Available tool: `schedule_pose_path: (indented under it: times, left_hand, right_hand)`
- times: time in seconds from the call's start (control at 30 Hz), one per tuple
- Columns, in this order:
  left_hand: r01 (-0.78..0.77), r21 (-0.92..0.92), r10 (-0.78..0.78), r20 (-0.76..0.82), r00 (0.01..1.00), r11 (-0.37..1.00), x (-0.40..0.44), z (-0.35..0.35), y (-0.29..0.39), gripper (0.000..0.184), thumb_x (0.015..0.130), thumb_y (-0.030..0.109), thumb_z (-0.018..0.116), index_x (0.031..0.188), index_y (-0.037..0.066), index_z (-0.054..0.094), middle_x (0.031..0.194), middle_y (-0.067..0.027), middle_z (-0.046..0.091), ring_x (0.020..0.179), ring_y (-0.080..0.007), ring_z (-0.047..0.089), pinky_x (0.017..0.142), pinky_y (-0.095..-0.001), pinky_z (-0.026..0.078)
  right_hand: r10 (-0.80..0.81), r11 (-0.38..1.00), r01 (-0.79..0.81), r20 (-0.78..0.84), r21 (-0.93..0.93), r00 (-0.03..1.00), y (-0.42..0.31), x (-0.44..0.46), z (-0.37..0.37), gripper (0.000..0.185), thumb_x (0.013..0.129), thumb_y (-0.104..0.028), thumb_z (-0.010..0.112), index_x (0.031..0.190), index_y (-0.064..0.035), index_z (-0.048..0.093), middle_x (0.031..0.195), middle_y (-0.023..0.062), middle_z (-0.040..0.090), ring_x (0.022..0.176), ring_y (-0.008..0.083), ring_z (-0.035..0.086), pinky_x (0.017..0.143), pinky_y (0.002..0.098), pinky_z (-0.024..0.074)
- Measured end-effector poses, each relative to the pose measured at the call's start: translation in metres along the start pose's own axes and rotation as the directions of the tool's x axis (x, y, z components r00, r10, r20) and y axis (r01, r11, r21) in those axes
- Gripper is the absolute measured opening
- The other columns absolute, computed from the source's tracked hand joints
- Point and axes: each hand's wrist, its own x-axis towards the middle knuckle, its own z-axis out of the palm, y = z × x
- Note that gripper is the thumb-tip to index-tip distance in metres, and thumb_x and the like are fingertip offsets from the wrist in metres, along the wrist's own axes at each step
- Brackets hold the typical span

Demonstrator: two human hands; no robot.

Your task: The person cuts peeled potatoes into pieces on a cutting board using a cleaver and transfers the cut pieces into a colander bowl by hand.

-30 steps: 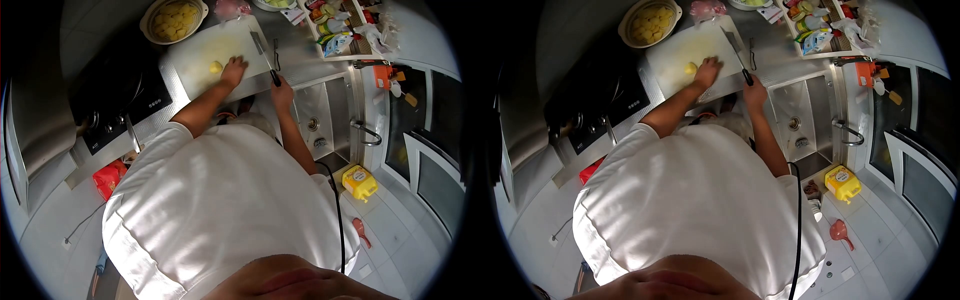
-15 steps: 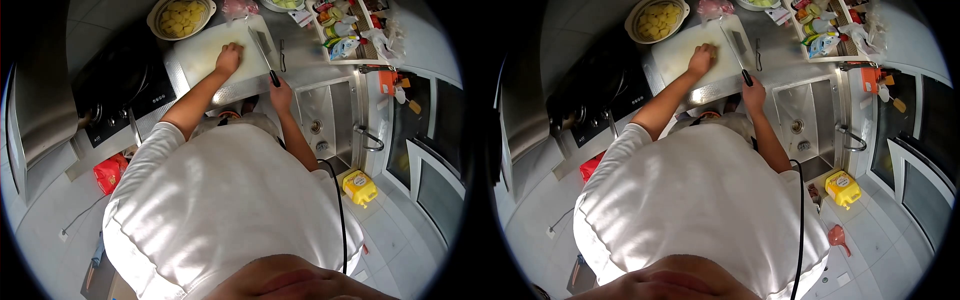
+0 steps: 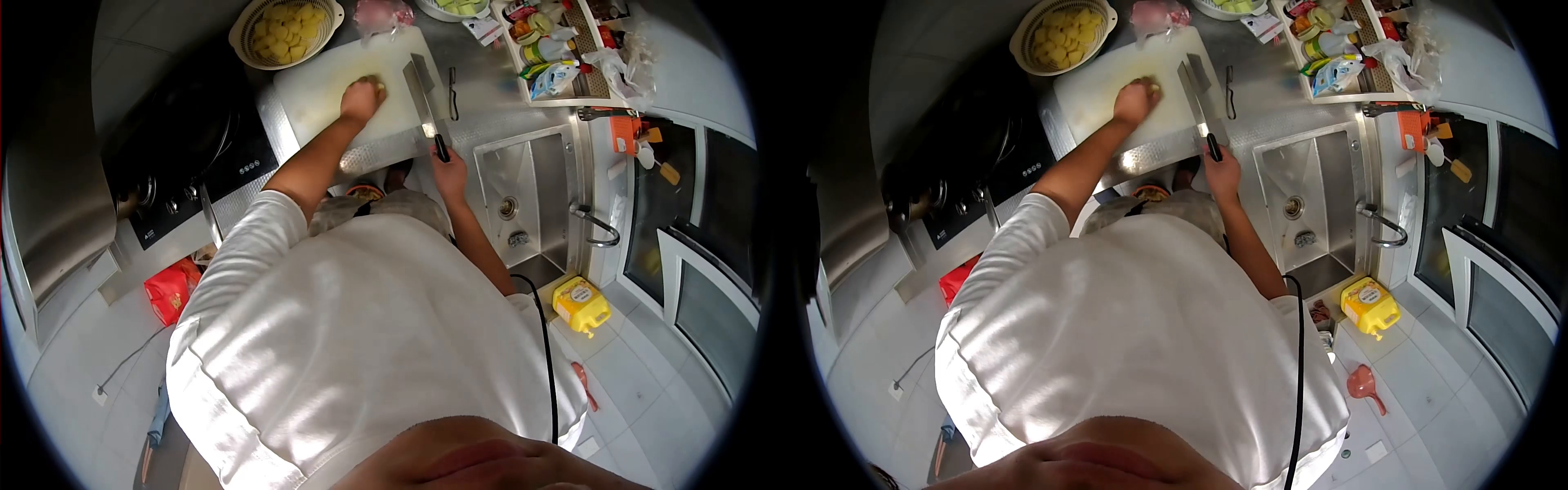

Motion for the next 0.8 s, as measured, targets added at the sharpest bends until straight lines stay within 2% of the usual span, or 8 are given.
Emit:
schedule_pose_path:
  times: [0.13, 0.23, 0.33, 0.43, 0.53, 0.6, 0.73, 0.8]
  left_hand:
    - [0.189, -0.350, -0.283, -0.242, 0.928, 0.918, 0.007, -0.080, 0.008, 0.034, 0.092, 0.035, 0.067, 0.115, 0.010, 0.070, 0.098, -0.0140, 0.075, 0.091, -0.0361, 0.072, 0.082, -0.0487, 0.056]
    - [0.139, -0.406, -0.325, -0.436, 0.839, 0.903, 0.013, -0.133, -0.015, 0.055, 0.090, 0.040, 0.077, 0.137, 0.013, 0.063, 0.093, -0.0043, 0.075, 0.079, -0.0299, 0.071, 0.075, -0.0426, 0.056]
    - [0.159, -0.415, -0.337, -0.402, 0.851, 0.896, -0.008, -0.143, -0.029, 0.056, 0.088, 0.032, 0.080, 0.138, 0.014, 0.062, 0.105, -0.0063, 0.074, 0.084, -0.0279, 0.070, 0.077, -0.0406, 0.056]
    - [0.157, -0.373, -0.218, -0.125, 0.968, 0.914, -0.039, -0.068, -0.065, 0.055, 0.085, 0.027, 0.082, 0.136, 0.014, 0.064, 0.126, -0.0152, 0.066, 0.103, -0.0284, 0.067, 0.087, -0.0394, 0.055]
    - [-0.054, -0.408, 0.017, -0.094, 0.995, 0.912, -0.055, -0.008, -0.085, 0.047, 0.085, 0.023, 0.082, 0.129, 0.012, 0.068, 0.121, -0.0149, 0.067, 0.104, -0.0291, 0.066, 0.089, -0.0399, 0.055]
    - [0.052, -0.599, -0.072, -0.009, 0.997, 0.799, -0.061, 0.010, -0.081, 0.040, 0.085, 0.019, 0.083, 0.123, 0.011, 0.071, 0.112, -0.0137, 0.071, 0.100, -0.0287, 0.067, 0.090, -0.0390, 0.055]
    - [0.196, -0.622, -0.213, 0.049, 0.976, 0.758, -0.074, 0.015, -0.068, 0.035, 0.085, 0.015, 0.084, 0.118, 0.009, 0.072, 0.101, -0.0110, 0.073, 0.092, -0.0238, 0.070, 0.084, -0.0356, 0.057]
    - [0.330, -0.801, -0.405, 0.121, 0.906, 0.499, -0.082, 0.015, -0.057, 0.034, 0.085, 0.014, 0.085, 0.115, 0.006, 0.071, 0.091, -0.0076, 0.073, 0.079, -0.0179, 0.070, 0.075, -0.0313, 0.058]
  right_hand:
    - [-0.025, 0.999, 0.026, 0.024, -0.039, 0.999, -0.009, 0.002, 0.004, 0.018, 0.092, -0.017, 0.071, 0.107, -0.0070, 0.076, 0.090, 0.0148, 0.075, 0.085, 0.0258, 0.074, 0.078, 0.0352, 0.0543]
    - [-0.005, 0.995, 0.009, 0.049, -0.095, 0.999, -0.032, 0.000, 0.007, 0.019, 0.094, -0.020, 0.071, 0.106, -0.0062, 0.075, 0.087, 0.0137, 0.074, 0.082, 0.0250, 0.073, 0.075, 0.0351, 0.0535]
    - [-0.001, 0.997, 0.008, 0.090, -0.082, 0.996, -0.034, 0.003, 0.013, 0.023, 0.096, -0.026, 0.071, 0.106, -0.0059, 0.074, 0.087, 0.0124, 0.073, 0.079, 0.0231, 0.070, 0.073, 0.0350, 0.0523]
    - [-0.063, 0.997, 0.058, 0.117, 0.040, 0.991, -0.034, 0.003, 0.026, 0.028, 0.097, -0.032, 0.071, 0.108, -0.0065, 0.071, 0.086, 0.0111, 0.072, 0.076, 0.0207, 0.067, 0.072, 0.0349, 0.0514]
    - [-0.075, 0.996, 0.068, 0.125, 0.062, 0.989, -0.043, -0.005, 0.030, 0.031, 0.099, -0.036, 0.069, 0.113, -0.0081, 0.068, 0.086, 0.0116, 0.071, 0.077, 0.0221, 0.067, 0.072, 0.0357, 0.0513]
    - [-0.058, 0.998, 0.054, 0.135, 0.035, 0.989, -0.045, -0.010, 0.032, 0.032, 0.099, -0.037, 0.067, 0.115, -0.0091, 0.066, 0.086, 0.0128, 0.070, 0.078, 0.0248, 0.068, 0.072, 0.0366, 0.0514]
    - [-0.050, 0.985, 0.079, 0.187, -0.152, 0.981, -0.050, -0.027, 0.033, 0.028, 0.102, -0.036, 0.061, 0.119, -0.0130, 0.062, 0.088, 0.0179, 0.071, 0.083, 0.0393, 0.069, 0.072, 0.0446, 0.0532]
    - [-0.071, 0.973, 0.112, 0.198, -0.202, 0.978, -0.052, -0.034, 0.036, 0.027, 0.103, -0.034, 0.059, 0.121, -0.0143, 0.061, 0.088, 0.0204, 0.071, 0.083, 0.0445, 0.069, 0.071, 0.0508, 0.0533]
